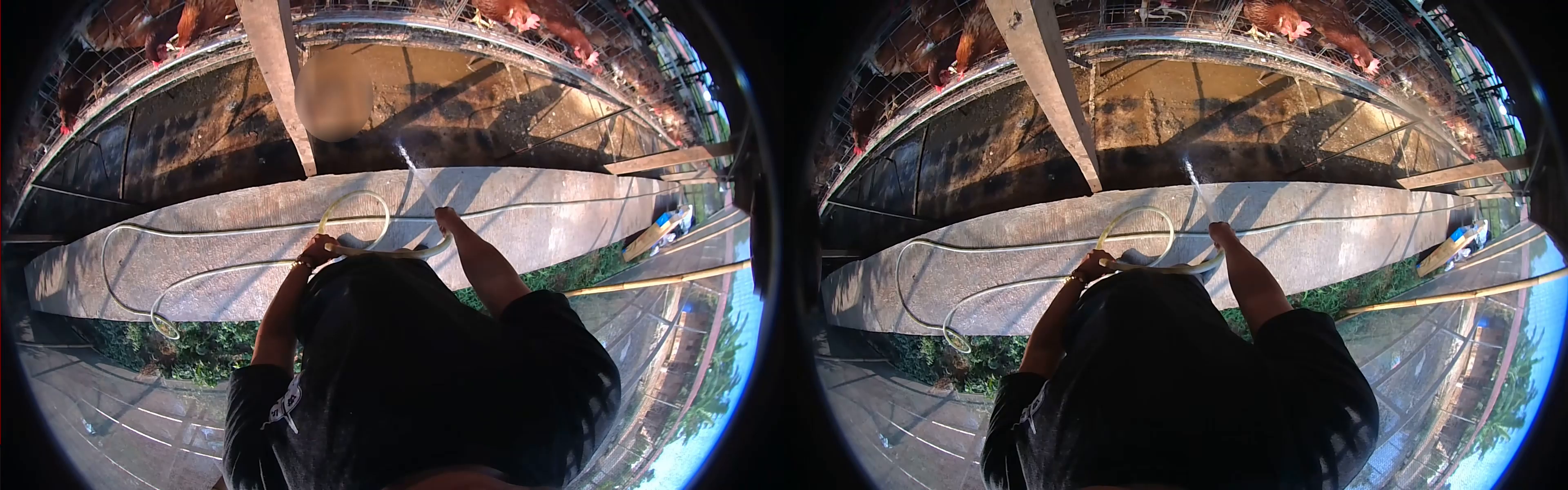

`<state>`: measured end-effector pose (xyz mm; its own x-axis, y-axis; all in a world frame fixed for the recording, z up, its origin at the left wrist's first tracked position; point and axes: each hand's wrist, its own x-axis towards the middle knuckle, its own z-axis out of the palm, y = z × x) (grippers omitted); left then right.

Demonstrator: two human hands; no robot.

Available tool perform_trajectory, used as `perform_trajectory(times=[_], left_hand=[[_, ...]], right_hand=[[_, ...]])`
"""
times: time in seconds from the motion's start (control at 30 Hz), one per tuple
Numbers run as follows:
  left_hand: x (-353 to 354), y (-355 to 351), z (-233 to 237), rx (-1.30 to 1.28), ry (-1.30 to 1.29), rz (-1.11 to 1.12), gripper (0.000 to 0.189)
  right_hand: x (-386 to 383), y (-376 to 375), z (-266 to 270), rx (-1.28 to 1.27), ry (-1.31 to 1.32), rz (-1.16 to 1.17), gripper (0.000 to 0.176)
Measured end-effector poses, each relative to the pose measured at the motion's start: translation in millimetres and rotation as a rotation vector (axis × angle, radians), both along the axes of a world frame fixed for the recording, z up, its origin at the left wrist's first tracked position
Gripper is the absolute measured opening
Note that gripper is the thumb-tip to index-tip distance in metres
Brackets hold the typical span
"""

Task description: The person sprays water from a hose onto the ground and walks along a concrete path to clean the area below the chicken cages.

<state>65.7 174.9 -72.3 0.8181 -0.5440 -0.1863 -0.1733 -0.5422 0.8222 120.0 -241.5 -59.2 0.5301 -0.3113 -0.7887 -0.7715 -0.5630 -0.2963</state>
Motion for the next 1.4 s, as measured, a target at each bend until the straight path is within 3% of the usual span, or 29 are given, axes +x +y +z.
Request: perform_trajectory(times=[0.13,0.33,0.43,0.63,0.97,1.4], left_hand=[[1,-3,10,0.05,-0.041,-0.037,0.022],[2,-3,16,-0.002,0.004,-0.017,0.023],[3,-3,14,-0.025,0.003,-0.032,0.024],[1,-3,14,0.022,0.001,-0.009,0.023],[-1,0,16,-0.059,0.042,0.05,0.021],[-2,2,21,0.017,0.056,0.033,0.021]], right_hand=[[0,3,-1,-0.005,-0.037,-0.154,0.03],[1,7,14,0.047,-0.066,-0.108,0.028],[2,9,18,-0.004,-0.062,-0.157,0.028],[1,12,30,-0.091,0.0,-0.036,0.031],[2,14,24,-0.023,-0.07,-0.124,0.028],[6,37,61,-0.039,-0.107,-0.162,0.03]])
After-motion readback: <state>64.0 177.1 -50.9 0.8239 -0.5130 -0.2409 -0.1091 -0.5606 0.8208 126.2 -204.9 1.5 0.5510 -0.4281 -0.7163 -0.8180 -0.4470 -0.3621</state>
